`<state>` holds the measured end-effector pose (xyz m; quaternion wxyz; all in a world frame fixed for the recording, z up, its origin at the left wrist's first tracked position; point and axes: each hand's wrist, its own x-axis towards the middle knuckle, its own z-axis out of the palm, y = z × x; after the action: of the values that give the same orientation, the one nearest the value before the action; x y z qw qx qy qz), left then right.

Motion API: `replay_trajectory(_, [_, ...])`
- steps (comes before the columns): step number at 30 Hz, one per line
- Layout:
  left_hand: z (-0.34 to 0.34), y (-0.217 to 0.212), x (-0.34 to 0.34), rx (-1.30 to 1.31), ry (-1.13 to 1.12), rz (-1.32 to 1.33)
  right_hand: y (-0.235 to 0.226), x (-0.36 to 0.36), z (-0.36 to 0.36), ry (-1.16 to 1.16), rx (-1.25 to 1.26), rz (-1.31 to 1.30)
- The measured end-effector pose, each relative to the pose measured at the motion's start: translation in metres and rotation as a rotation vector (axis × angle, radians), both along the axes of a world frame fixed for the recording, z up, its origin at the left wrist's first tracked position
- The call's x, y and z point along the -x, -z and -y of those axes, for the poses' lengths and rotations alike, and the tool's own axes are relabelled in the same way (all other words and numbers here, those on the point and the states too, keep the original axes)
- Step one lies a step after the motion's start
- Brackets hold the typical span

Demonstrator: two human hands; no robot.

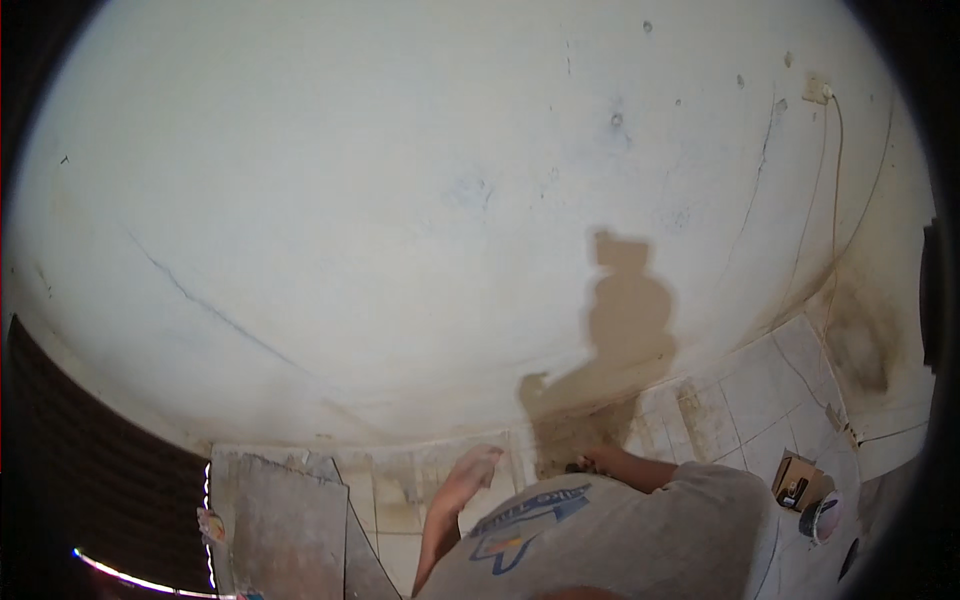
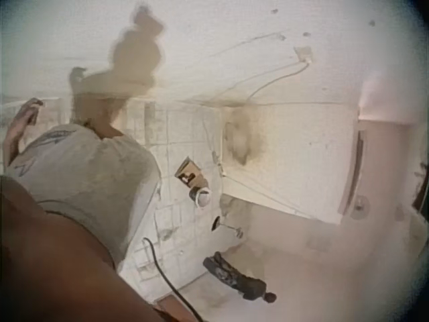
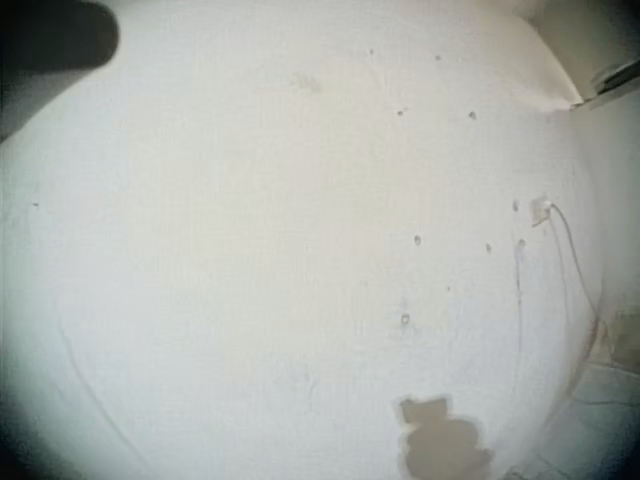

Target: The person scrapes a cracked wall with a metal putty knife or scraper to prepare it for repair.

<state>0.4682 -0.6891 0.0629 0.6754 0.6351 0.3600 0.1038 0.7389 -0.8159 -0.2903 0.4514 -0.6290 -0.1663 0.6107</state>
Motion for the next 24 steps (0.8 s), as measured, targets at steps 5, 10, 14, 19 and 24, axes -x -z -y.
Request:
replay_trajectory(5, [-0.016,0.043,0.014,0.273,-0.044,0.076,-0.057,-0.008,0.031,0.690,0.222,-0.282])
replay_trajectory(10, [-0.021,0.055,-0.009,0.279,0.151,0.135,-0.171,-0.009,0.010,0.291,-0.145,0.008])
replay_trajectory(14, [-0.019,0.073,-0.043,0.173,0.223,0.224,-0.206,0.020,0.022,0.224,-0.175,0.000])
replay_trajectory(19, [0.005,0.128,-0.025,-0.687,0.397,0.281,-0.132,0.057,0.057,0.313,-0.234,-0.592])
replay_trajectory(24, [0.020,0.092,0.019,-0.082,0.365,-0.196,-0.206,-0.004,-0.031,0.654,-0.426,0.382])
